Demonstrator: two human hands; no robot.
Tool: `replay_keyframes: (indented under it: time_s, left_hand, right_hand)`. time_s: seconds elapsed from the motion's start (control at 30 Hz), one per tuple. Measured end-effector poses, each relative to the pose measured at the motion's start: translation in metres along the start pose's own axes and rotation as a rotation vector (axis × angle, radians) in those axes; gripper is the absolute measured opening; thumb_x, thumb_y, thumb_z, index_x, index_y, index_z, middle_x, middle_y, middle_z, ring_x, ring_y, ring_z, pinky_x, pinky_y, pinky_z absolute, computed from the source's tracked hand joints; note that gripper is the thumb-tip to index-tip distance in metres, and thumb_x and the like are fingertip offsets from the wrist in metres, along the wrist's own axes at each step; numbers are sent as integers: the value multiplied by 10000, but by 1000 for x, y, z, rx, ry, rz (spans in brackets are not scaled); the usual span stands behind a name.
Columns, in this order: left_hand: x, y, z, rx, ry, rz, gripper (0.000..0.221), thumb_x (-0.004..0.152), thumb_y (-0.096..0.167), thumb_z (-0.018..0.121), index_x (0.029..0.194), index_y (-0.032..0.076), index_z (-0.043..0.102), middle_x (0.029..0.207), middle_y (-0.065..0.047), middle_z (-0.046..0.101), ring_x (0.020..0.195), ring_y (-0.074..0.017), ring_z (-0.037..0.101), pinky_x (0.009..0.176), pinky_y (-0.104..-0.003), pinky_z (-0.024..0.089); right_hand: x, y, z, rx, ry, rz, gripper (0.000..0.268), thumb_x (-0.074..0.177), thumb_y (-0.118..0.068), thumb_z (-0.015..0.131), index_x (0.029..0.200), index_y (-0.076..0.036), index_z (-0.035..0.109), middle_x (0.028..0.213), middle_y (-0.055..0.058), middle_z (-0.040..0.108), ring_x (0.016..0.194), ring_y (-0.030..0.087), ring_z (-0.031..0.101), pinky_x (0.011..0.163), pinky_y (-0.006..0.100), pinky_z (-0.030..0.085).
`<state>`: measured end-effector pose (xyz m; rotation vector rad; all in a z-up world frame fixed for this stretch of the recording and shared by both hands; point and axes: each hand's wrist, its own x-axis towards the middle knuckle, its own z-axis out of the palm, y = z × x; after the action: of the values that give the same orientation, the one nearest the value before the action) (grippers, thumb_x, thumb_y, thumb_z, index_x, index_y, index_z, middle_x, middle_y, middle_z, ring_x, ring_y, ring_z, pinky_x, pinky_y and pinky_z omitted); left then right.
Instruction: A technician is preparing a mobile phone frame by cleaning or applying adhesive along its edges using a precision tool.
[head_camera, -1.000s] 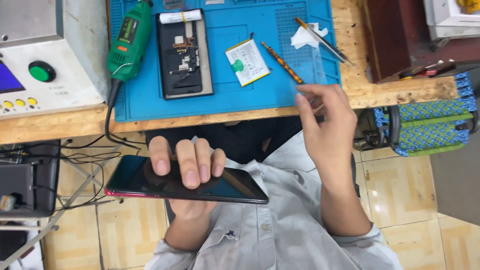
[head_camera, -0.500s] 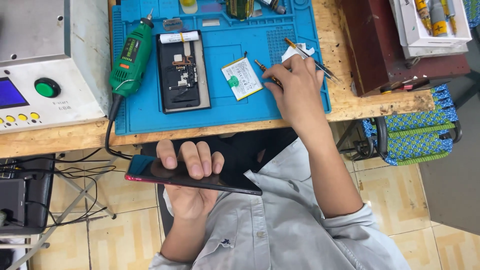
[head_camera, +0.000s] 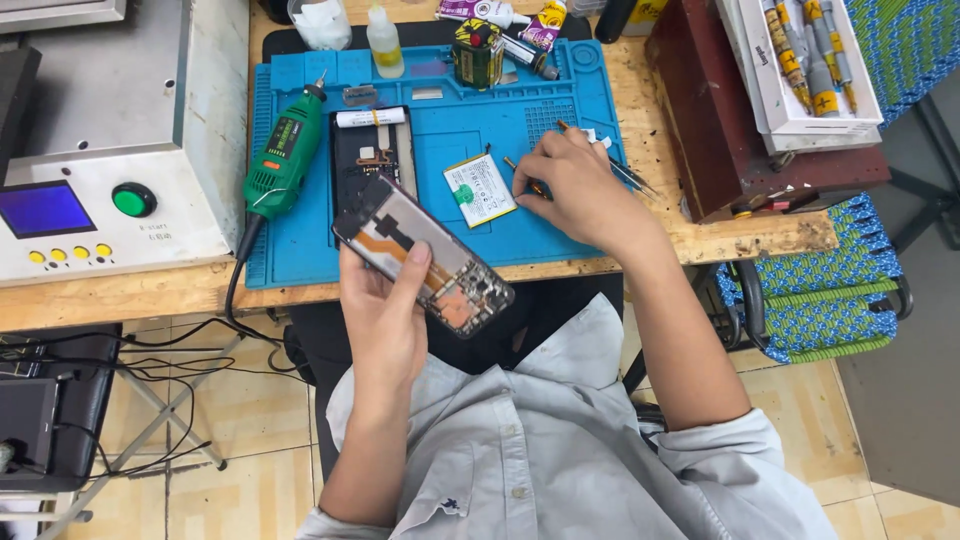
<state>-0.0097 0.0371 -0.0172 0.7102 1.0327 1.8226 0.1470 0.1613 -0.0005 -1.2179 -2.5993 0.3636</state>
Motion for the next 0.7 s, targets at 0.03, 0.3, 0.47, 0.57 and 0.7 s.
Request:
replay_keyframes:
  time_s: [0.03,0.3,0.47,0.57,0.7]
  left_hand:
    - [3,4,4,1,-2,2,427,787,40,540,1158,73,330,978,-73,514,882,-152,531,777,-310,504]
    - [37,12,30,512,-100,48,529,732,16,594,1172,3,301,968,-180,553,914,-236,562,799,-350,469]
    - [61,-1,36,651,-73,-14,586,729,94,615,1207,19,285,905,-199,579,845,-263,597,691,-328,509]
    - [67,-5,40,706,-71,-21,596,728,94,615,1207,-12,277,946,-254,557,886,-331,577,702,-368,503]
    - [66,2,49,813,-60,-17,648,706,69,633,1206,-95,254,1059,-347,456,1007,-438,468,784,-472,439]
  right_hand:
    - [0,0,1,0,3,-1,70,697,-109,666,734,-142,616,766,60,492,812,236,434,654,346,315]
    - [-3,-1,-4,74,-15,29,94,722,-95,644,803,-124,606,772,71,494,847,256,454,690,377,355]
    - [-1,4,0,43,-44,35,58,741,-140,628,770,-175,592,787,45,474,853,237,438,701,359,353]
    - [-2,8,6,31,-48,49,51,749,-164,619,753,-183,572,807,35,470,874,226,434,708,355,353]
    - [-5,11,12,26,-29,54,71,759,-168,611,755,-156,541,836,48,452,891,243,418,715,370,354]
